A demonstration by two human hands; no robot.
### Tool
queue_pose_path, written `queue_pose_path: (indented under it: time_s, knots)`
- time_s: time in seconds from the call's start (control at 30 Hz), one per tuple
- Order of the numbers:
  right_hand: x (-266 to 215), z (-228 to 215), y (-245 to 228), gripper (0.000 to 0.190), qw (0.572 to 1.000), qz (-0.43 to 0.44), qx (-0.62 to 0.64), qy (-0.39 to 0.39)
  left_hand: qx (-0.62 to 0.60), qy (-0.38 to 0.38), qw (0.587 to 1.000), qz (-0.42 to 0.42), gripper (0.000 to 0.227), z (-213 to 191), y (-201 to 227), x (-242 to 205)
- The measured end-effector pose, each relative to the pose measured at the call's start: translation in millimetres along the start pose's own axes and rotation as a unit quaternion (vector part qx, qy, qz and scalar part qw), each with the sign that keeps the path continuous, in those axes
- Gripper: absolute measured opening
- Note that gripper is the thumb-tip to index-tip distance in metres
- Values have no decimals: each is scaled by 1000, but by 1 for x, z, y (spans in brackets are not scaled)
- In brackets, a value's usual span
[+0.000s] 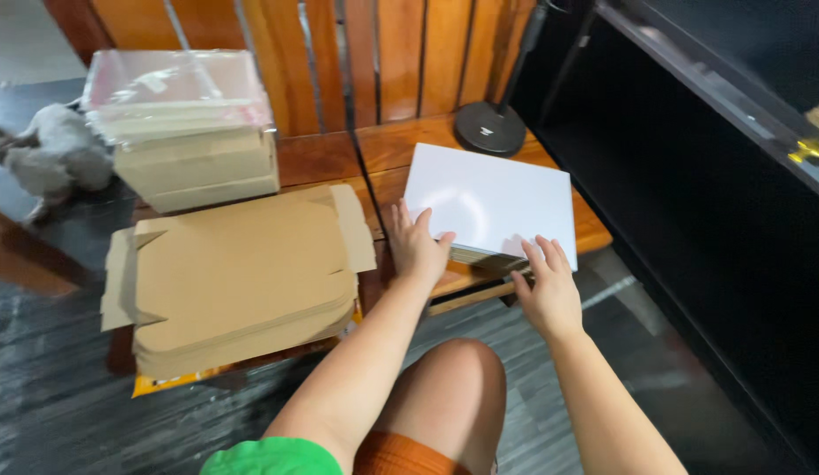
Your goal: The person repeatedly picks up stacks of white paper from a wooden chair and places them onto a black shelf. The person handles the paper by hand, moving it between the chair and the shelf multiple times.
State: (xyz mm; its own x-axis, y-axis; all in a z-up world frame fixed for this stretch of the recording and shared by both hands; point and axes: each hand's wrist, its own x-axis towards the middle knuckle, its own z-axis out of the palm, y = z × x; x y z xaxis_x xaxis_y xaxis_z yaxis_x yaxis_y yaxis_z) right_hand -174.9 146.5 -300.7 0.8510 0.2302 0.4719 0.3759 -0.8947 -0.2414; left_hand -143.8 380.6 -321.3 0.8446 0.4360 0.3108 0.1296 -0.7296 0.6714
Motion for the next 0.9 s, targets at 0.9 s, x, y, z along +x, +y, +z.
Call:
queue_pose_path:
  time_s: [0.9]
  knots:
    - [3,71,56,42,991,22,-114,67,-56,-12,998,3,84,-22,-2,-1]
